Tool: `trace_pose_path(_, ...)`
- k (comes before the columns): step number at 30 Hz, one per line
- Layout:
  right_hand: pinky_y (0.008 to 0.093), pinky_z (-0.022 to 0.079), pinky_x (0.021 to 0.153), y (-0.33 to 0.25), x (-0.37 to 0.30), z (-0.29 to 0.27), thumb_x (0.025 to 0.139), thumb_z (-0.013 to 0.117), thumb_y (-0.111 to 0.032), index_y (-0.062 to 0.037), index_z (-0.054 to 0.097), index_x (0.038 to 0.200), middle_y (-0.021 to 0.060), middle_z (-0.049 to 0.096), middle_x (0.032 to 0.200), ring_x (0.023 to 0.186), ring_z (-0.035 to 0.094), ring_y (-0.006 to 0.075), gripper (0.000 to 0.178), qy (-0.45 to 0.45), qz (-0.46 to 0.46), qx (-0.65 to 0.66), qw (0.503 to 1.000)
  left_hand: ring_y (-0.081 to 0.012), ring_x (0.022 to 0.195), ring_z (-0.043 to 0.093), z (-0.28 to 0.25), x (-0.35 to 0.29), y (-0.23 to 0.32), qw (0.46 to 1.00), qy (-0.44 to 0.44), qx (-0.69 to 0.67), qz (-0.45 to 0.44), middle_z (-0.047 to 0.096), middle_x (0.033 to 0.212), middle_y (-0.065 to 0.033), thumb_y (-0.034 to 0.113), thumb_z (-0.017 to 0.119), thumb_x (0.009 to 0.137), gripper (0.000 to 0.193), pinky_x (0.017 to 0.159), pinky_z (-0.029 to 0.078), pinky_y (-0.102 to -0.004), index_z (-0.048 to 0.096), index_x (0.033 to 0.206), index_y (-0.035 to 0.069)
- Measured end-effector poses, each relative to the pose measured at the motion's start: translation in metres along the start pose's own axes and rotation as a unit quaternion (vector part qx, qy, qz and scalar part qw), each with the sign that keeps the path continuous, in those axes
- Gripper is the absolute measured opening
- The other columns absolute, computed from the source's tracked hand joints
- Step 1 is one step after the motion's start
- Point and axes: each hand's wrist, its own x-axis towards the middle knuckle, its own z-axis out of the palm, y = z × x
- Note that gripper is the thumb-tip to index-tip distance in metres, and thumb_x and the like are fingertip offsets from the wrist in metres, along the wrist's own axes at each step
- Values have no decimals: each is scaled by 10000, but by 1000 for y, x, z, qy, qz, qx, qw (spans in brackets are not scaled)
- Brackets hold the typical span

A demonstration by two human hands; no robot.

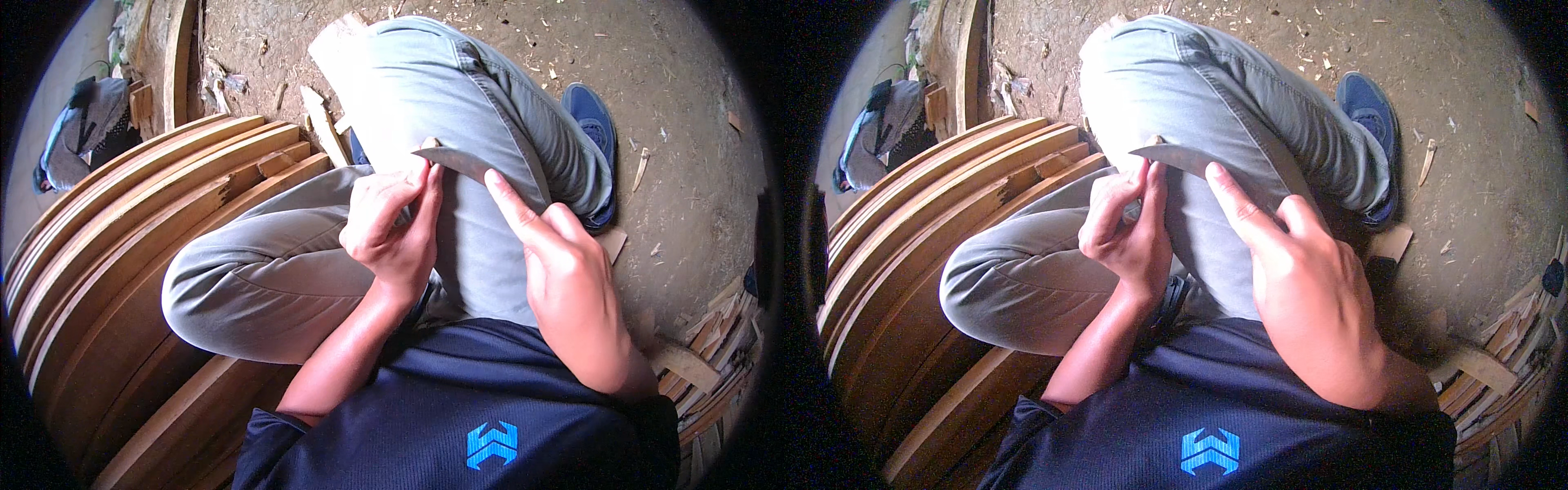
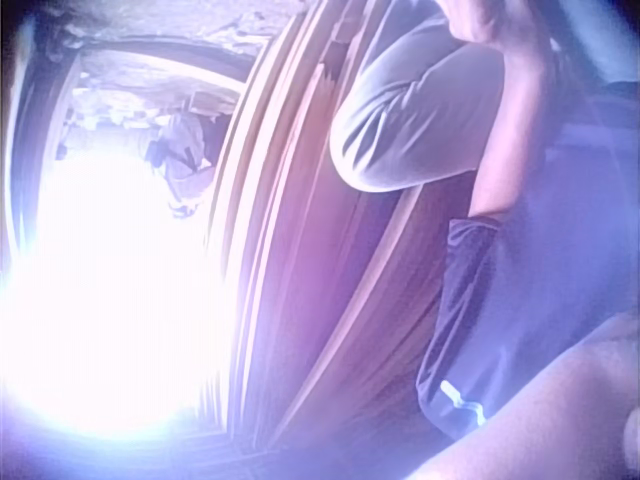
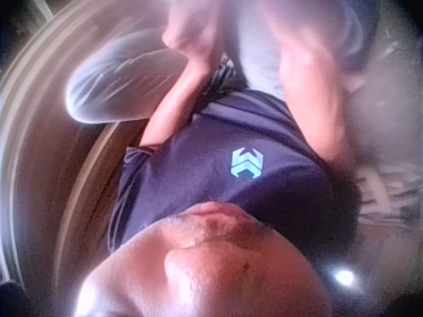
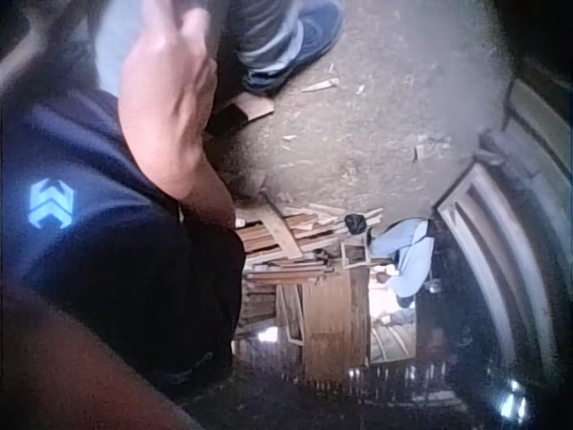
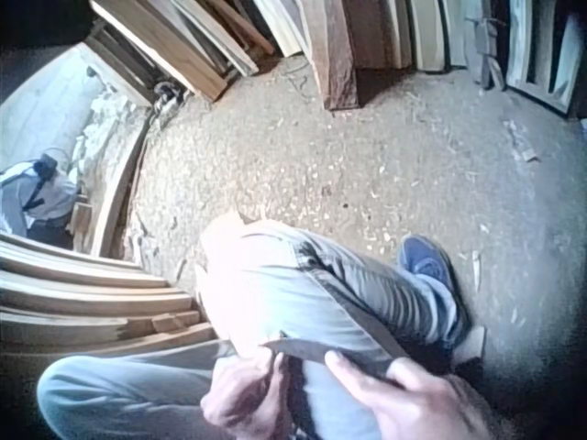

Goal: The person sits on the floor and uses a curved knife to carve a small piece of wood held against a larger wooden block. They repeatedly shave thin layers from the wood, occasionally pausing to inspect the carved piece.

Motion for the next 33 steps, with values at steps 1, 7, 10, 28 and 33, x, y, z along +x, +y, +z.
trace_pose_path(1,402,457,660,-3,-1,0,883,506,98,-162,556,1418,164,437,774,649,503,308,596,0,8,-14,1000,-173,777,684,0,0,0,1000,1,0,4,738,850,-97,-99,822,718,199,737,537,-273,723,861,-2)
trace_pose_path(7,401,464,667,-8,4,-4,883,492,99,-143,564,1409,184,459,782,654,519,306,584,12,1,1,1000,-173,781,695,-1,-3,-3,1000,5,-6,8,743,860,-99,-88,826,718,194,737,536,-270,726,863,-5)
trace_pose_path(10,371,483,703,-2,7,-15,886,473,104,-115,569,1401,197,533,838,694,562,279,568,26,-11,18,999,-165,767,692,-3,-3,-2,1000,3,-15,-15,742,854,-96,-81,822,725,184,729,532,-261,727,865,-9)
trace_pose_path(28,426,531,841,-158,160,-186,907,472,-43,-103,514,1420,292,656,1116,973,684,383,518,160,-291,-314,890,-112,668,652,-167,345,34,987,78,56,126,727,778,-39,146,743,895,125,622,520,-251,762,951,36)
trace_pose_path(33,357,459,638,-131,256,-155,937,481,-14,-121,554,1396,107,587,798,695,546,211,477,53,-188,-462,865,-139,702,714,-102,344,-105,928,-247,243,140,757,826,-53,221,744,856,122,640,570,-322,781,923,126)
